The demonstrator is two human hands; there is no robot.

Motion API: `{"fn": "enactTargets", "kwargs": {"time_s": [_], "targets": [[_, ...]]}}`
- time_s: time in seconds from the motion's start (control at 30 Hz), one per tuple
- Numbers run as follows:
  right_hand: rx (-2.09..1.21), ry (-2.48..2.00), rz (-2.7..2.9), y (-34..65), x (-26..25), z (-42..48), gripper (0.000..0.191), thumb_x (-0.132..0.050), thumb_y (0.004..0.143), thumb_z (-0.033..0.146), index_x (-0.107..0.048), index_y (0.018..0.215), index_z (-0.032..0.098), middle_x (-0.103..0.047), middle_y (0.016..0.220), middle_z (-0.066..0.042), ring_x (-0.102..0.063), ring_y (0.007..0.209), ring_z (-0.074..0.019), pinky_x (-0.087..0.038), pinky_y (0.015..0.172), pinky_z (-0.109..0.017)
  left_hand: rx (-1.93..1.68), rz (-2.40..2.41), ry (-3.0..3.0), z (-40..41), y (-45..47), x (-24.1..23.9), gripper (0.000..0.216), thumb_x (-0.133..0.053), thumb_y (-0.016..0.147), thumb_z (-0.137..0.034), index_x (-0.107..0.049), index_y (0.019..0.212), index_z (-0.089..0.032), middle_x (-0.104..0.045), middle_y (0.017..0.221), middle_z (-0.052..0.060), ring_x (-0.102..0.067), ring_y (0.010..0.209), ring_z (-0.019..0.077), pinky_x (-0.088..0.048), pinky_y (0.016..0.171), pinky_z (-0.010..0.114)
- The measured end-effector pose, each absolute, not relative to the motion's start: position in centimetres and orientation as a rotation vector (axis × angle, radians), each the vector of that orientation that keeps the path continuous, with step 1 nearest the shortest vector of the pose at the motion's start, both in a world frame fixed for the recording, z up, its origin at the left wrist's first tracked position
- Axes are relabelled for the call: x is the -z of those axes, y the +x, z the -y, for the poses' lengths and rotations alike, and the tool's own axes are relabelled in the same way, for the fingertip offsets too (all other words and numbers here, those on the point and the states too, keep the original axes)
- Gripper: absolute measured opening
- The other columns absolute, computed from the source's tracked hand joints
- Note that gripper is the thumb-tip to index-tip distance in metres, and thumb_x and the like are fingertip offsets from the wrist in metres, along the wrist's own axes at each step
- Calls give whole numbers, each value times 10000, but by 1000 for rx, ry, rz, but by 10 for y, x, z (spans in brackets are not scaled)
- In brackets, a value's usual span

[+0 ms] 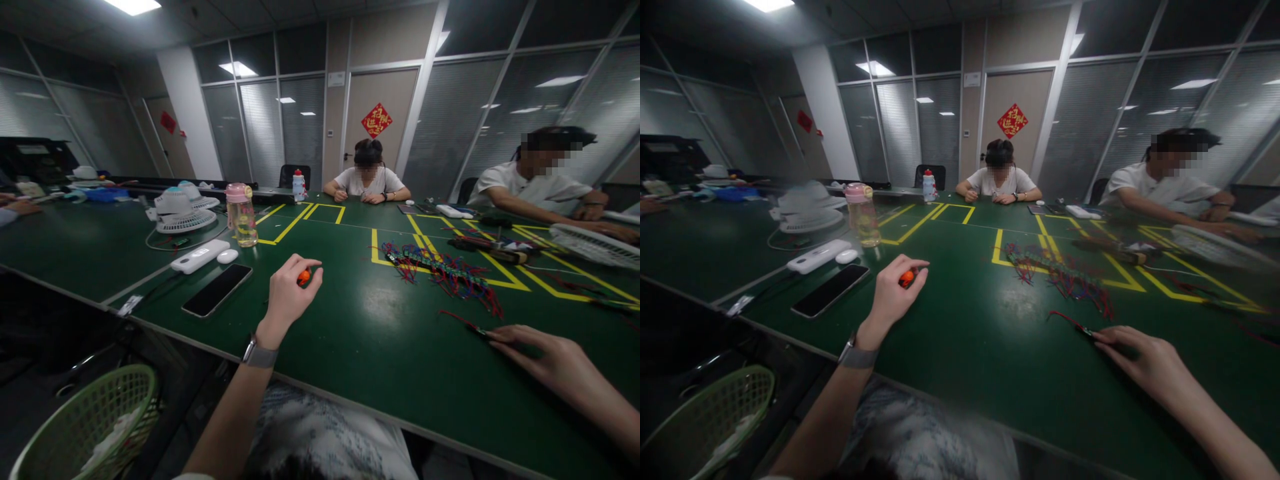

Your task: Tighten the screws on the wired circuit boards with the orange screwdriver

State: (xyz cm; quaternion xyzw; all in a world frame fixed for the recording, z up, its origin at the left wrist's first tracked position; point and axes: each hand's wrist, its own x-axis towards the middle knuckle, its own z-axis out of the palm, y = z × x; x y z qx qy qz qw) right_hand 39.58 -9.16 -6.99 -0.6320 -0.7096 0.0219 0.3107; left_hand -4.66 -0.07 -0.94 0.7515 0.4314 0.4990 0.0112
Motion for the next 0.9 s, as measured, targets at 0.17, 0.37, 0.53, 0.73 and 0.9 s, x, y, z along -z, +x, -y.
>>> {"fn": "enactTargets", "kwargs": {"time_s": [0.17,0.37,0.53,0.73,0.9], "targets": [[68,-1734,1760,397,66,91,223,-611,642,484,-733,753,334,-755,847,-37,-710,761,-283,-567,700,-390,-1540,-1336,2358,1,-46,10,178,-543,880,-292,-670,945,-185,-588,853,12,-569,745,116,-445,700,237],[412,-2142,1325,432,35,58,364,-528,759,402,-736,923,152,-739,921,-154,-666,936,-320,-489,802,-361,-1547,-1339,2371,1,-45,11,168,-543,878,-286,-674,929,-192,-596,863,13,-576,767,121,-443,716,241],[193,-2573,1304,456,30,18,346,-499,843,311,-752,947,98,-729,905,-194,-662,879,-337,-456,677,-347,-1555,-1353,2373,0,-46,10,171,-536,880,-283,-672,920,-187,-601,851,17,-578,762,125,-447,708,243],[173,-2512,1317,457,51,1,389,-496,840,371,-758,973,116,-730,854,-169,-671,827,-322,-454,627,-329,-1540,-1352,2378,1,-46,10,176,-527,884,-287,-670,916,-190,-610,857,21,-587,758,126,-457,688,237],[124,-2342,1416,452,52,2,441,-444,840,413,-769,843,114,-707,692,-173,-657,622,-287,-428,535,-318,-1532,-1352,2376,2,-46,10,178,-530,884,-288,-669,924,-185,-600,866,21,-587,761,124,-465,693,237]]}}
